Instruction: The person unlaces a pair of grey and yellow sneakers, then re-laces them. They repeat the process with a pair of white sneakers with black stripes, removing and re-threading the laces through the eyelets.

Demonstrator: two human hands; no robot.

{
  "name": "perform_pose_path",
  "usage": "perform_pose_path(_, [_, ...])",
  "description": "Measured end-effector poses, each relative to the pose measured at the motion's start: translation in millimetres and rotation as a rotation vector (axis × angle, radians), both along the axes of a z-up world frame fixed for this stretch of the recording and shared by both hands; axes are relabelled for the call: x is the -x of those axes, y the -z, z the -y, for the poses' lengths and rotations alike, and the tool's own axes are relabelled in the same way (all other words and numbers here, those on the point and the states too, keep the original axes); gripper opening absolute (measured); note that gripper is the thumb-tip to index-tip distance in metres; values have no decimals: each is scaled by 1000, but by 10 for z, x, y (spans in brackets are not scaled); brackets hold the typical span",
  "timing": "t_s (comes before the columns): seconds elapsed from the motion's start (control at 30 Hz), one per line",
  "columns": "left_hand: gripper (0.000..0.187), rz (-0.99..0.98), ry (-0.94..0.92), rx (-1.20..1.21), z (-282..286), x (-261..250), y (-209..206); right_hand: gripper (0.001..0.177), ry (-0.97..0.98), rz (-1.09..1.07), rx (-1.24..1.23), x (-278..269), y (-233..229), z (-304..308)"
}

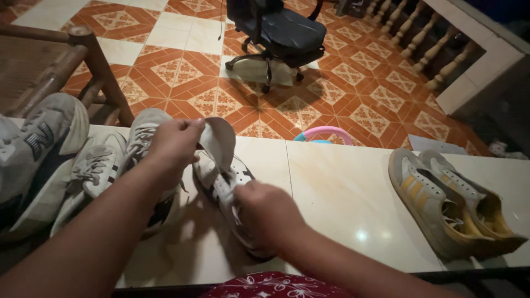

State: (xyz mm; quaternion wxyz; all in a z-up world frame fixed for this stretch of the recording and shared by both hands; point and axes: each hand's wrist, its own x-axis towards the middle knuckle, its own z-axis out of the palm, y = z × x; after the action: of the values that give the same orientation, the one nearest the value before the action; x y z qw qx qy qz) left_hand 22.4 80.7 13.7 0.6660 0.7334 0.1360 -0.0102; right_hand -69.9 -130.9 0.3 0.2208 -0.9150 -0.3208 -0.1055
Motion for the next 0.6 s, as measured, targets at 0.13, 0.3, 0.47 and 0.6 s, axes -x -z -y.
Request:
perform_pose_path(0.13, [35,195,-97,-301,80,102,-75,13,45,-153,124,69,-37,-14])
perform_pose_path(0.3, [59,76,153,-543,336,392,-106,27,240,-278,217,-79,-105,20])
perform_pose_path(0.47, [43,-64,252,-373,336,453,-34,26,290,-687,-42,-391,-170,145])
perform_pose_path(0.6, [47,83,235,-560,305,354,41,27,285,-773,-39,-506,-178,102])
